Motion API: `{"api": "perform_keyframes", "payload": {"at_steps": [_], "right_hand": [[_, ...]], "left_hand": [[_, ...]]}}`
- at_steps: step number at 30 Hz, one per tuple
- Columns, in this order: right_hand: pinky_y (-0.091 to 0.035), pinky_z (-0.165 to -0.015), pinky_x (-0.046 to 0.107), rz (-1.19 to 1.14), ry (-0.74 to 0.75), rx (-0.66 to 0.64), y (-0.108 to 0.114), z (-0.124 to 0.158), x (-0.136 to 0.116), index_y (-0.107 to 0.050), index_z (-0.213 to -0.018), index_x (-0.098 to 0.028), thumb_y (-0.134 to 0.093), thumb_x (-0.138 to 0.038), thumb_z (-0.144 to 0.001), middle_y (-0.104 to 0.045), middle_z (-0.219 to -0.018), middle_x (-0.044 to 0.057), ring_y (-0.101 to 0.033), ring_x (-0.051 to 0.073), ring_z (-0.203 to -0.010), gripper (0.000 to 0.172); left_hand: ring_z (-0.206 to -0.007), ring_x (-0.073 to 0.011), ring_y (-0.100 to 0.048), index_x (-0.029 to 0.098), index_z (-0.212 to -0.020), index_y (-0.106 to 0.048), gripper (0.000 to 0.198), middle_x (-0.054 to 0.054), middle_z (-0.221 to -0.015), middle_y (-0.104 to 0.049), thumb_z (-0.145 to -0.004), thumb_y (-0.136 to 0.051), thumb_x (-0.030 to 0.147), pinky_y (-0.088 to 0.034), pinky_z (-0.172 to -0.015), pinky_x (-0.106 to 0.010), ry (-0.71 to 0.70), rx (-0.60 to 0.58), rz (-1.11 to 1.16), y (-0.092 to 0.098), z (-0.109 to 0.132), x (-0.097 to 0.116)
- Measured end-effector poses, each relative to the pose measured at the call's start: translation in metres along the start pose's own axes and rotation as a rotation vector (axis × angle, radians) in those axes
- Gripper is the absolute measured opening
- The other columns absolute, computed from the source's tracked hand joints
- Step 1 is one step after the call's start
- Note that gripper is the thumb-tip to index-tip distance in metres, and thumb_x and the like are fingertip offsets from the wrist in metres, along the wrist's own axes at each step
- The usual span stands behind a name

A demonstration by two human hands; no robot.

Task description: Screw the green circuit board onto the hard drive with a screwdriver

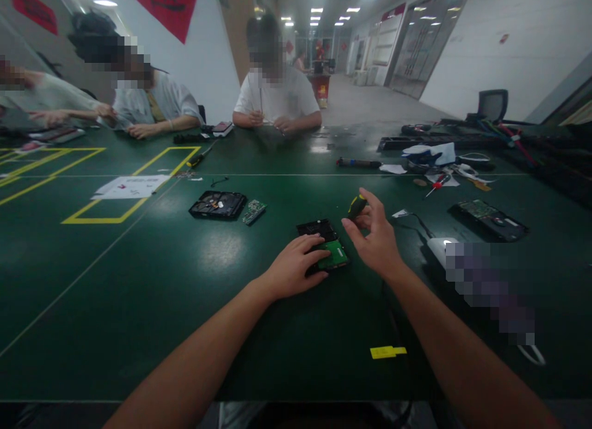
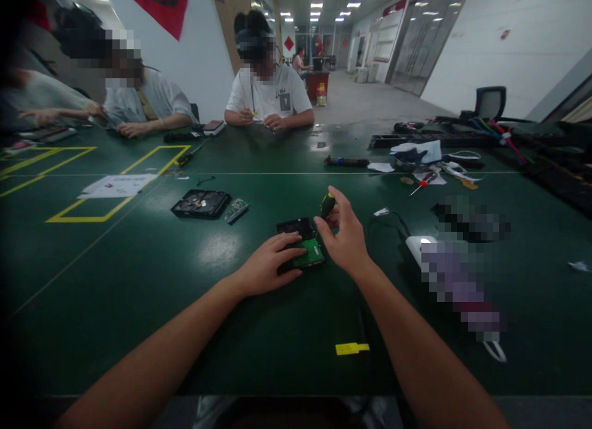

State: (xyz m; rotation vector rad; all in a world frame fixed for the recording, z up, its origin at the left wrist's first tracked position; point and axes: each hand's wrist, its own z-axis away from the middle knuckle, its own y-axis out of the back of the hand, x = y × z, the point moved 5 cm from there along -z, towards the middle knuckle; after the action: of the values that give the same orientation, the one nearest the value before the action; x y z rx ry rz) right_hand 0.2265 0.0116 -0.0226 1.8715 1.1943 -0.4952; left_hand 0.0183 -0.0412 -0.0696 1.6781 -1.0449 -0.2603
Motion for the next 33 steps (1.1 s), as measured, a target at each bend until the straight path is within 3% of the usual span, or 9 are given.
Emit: {"api": "perform_keyframes", "payload": {"at_steps": [3,11,20,27,33], "right_hand": [[-0.065,-0.088,0.050,0.017,0.011,0.024,0.0019,-0.0011,0.0011,-0.040,-0.159,-0.037,-0.066,-0.034,-0.096,-0.068,-0.126,0.009,-0.073,0.025,-0.095,0.068],[-0.064,-0.092,0.051,-0.038,-0.017,-0.019,-0.0001,-0.0008,0.0003,-0.032,-0.164,-0.037,-0.056,-0.029,-0.101,-0.071,-0.118,0.008,-0.077,0.024,-0.092,0.067],[-0.066,-0.082,0.046,-0.001,-0.002,0.052,0.0035,0.0001,0.0007,-0.043,-0.153,-0.036,-0.073,-0.039,-0.092,-0.071,-0.116,0.007,-0.075,0.023,-0.084,0.068],[-0.065,-0.088,0.048,-0.022,-0.035,0.016,0.0009,0.0012,0.0006,-0.034,-0.160,-0.033,-0.065,-0.034,-0.097,-0.073,-0.118,0.009,-0.076,0.024,-0.088,0.070],[-0.067,-0.083,0.049,0.033,0.060,0.098,0.0055,-0.0012,0.0001,-0.047,-0.150,-0.035,-0.075,-0.035,-0.090,-0.066,-0.134,0.010,-0.073,0.028,-0.100,0.066]], "left_hand": [[-0.149,-0.0361,-0.048,0.021,-0.141,-0.063,0.049,-0.016,-0.156,-0.053,-0.095,-0.074,0.037,-0.041,-0.123,-0.060,-0.002,-0.012,-0.010,-0.0003,-0.0002,0.0000],[-0.148,-0.0363,-0.049,0.021,-0.139,-0.063,0.048,-0.017,-0.155,-0.054,-0.095,-0.074,0.036,-0.040,-0.123,-0.061,-0.001,-0.006,0.005,0.0021,-0.0013,0.0026],[-0.148,-0.0367,-0.049,0.023,-0.140,-0.063,0.049,-0.016,-0.156,-0.054,-0.094,-0.075,0.035,-0.041,-0.122,-0.061,0.000,0.005,0.024,0.0022,-0.0006,0.0023],[-0.148,-0.0363,-0.049,0.022,-0.140,-0.063,0.048,-0.016,-0.156,-0.054,-0.095,-0.074,0.036,-0.041,-0.122,-0.060,-0.001,-0.002,0.006,0.0016,-0.0010,0.0026],[-0.147,-0.0374,-0.050,0.024,-0.139,-0.064,0.047,-0.016,-0.155,-0.054,-0.095,-0.074,0.036,-0.042,-0.120,-0.062,-0.004,0.011,0.027,0.0018,-0.0007,0.0025]]}}
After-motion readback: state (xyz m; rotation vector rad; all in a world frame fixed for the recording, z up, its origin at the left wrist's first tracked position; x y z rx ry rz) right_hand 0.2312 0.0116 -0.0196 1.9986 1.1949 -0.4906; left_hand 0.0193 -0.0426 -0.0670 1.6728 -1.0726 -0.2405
